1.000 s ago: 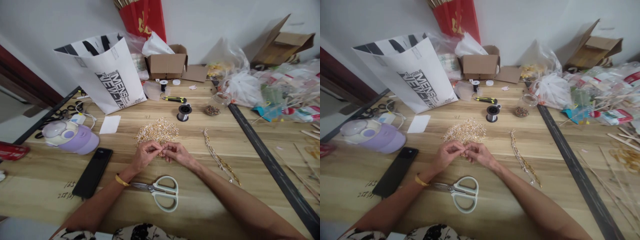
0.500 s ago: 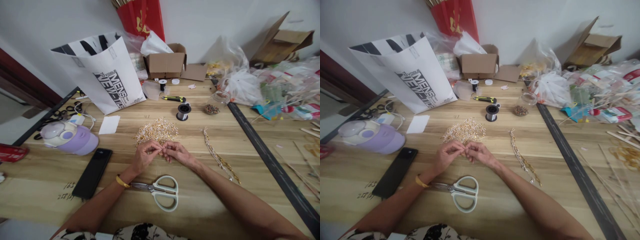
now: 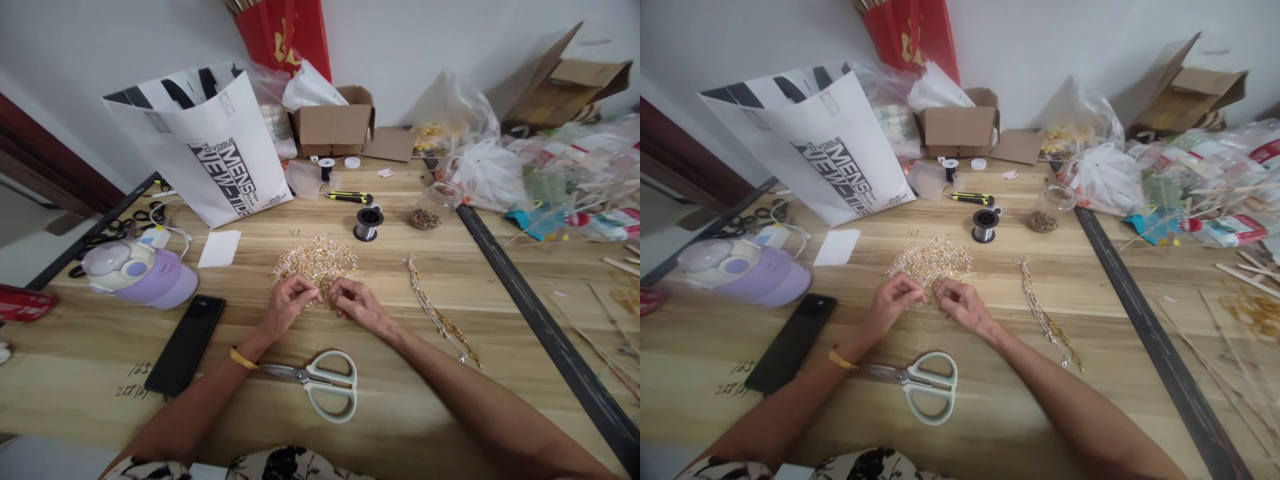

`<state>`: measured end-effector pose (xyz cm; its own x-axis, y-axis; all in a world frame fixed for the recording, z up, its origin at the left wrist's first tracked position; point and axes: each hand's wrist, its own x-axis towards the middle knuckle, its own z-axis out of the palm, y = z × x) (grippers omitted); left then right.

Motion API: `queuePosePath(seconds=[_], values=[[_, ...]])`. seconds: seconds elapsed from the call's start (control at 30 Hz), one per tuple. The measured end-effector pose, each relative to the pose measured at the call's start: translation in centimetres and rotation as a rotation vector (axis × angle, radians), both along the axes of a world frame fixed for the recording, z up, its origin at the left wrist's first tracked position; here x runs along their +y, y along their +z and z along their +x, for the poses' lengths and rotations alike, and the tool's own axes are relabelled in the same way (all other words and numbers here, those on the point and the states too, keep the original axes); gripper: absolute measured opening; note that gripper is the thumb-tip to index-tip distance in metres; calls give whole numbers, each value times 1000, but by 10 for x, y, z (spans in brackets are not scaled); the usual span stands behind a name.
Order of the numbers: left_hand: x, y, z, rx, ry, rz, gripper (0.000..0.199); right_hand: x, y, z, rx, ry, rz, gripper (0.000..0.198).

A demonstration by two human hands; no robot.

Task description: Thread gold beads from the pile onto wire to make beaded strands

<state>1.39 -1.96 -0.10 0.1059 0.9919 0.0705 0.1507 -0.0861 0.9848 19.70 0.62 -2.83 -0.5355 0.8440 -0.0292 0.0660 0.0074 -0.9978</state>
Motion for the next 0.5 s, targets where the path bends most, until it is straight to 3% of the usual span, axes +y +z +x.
queuePosePath(seconds=[0.27,0.5], values=[[3,-5,-1,-28,10,-44,16,-7,6,2,-171,-43,438,6],[1,1,2,-131,-31,-120,18,-7,3,1,-239,-10,628,9]])
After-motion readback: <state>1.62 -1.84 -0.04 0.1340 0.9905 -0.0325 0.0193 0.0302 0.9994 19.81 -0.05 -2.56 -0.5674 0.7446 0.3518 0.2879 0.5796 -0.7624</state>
